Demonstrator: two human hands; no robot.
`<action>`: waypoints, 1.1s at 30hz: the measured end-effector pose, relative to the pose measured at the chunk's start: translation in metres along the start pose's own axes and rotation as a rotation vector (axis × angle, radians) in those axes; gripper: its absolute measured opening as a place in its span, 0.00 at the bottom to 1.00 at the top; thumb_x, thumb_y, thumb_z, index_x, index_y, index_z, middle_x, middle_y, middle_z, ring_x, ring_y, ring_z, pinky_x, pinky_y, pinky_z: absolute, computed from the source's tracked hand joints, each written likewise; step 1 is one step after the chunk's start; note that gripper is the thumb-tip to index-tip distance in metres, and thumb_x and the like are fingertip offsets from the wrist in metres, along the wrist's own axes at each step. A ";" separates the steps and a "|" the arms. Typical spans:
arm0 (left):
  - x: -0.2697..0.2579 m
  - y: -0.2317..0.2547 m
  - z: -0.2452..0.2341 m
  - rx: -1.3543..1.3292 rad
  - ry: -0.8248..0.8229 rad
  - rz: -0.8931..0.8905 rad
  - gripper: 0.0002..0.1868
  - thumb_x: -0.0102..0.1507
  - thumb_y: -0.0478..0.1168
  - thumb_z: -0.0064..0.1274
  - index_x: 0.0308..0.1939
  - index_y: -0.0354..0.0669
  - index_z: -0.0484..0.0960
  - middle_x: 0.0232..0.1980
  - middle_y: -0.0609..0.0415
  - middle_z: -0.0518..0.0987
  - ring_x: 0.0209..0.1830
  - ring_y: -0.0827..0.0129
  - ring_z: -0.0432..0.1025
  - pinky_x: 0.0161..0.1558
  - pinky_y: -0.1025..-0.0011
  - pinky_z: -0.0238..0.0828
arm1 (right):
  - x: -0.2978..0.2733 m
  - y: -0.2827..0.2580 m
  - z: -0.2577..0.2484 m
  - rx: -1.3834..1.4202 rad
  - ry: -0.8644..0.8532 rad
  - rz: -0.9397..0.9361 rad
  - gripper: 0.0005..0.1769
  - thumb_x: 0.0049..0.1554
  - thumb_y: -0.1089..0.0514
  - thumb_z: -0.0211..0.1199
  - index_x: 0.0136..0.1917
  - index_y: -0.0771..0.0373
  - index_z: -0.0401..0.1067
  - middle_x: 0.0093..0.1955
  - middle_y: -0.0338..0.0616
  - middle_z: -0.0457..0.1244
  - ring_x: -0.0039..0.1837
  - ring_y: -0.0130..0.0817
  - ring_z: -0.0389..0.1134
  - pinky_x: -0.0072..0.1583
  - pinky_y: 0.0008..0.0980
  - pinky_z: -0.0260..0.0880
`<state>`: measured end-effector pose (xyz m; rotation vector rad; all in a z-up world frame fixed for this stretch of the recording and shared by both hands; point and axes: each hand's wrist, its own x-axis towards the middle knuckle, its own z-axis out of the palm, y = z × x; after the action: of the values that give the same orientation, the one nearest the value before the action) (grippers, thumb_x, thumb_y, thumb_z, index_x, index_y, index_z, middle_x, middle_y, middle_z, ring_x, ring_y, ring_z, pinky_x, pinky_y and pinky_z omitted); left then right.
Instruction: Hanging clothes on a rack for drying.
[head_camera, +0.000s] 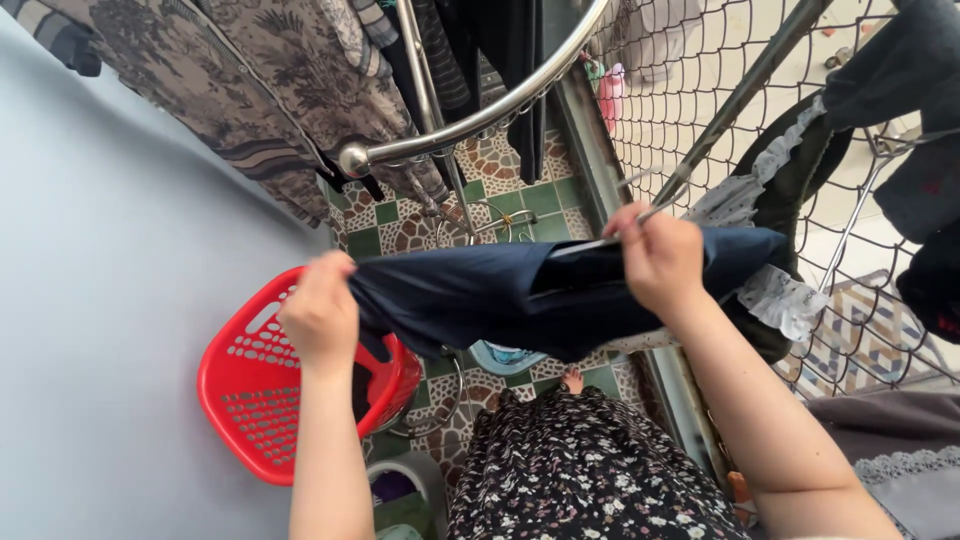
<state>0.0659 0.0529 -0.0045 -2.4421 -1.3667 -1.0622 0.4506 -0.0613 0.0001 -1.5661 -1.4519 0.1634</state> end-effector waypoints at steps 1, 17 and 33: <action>0.009 0.002 -0.005 -0.027 0.054 -0.069 0.07 0.67 0.30 0.51 0.44 0.45 0.82 0.44 0.53 0.84 0.39 0.58 0.80 0.40 0.63 0.75 | -0.004 0.004 0.002 -0.023 -0.048 -0.165 0.11 0.67 0.62 0.56 0.41 0.58 0.73 0.39 0.46 0.66 0.39 0.42 0.68 0.43 0.35 0.66; -0.086 -0.075 0.067 -0.945 -0.670 -0.451 0.19 0.67 0.38 0.55 0.61 0.36 0.81 0.50 0.46 0.85 0.51 0.66 0.79 0.56 0.69 0.73 | 0.029 0.021 -0.033 0.350 0.127 0.296 0.15 0.71 0.58 0.55 0.48 0.67 0.77 0.37 0.34 0.63 0.39 0.18 0.59 0.43 0.21 0.59; 0.144 0.074 0.065 -0.080 -0.007 0.256 0.20 0.63 0.49 0.59 0.52 0.39 0.79 0.49 0.50 0.77 0.48 0.51 0.75 0.53 0.56 0.72 | 0.118 0.123 0.047 -0.314 0.320 0.489 0.17 0.65 0.47 0.57 0.42 0.55 0.79 0.39 0.52 0.69 0.45 0.54 0.70 0.46 0.52 0.67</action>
<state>0.2062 0.1380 0.0546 -2.5915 -0.9956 -1.0635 0.5392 0.0817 -0.0529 -2.0795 -0.8559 -0.0356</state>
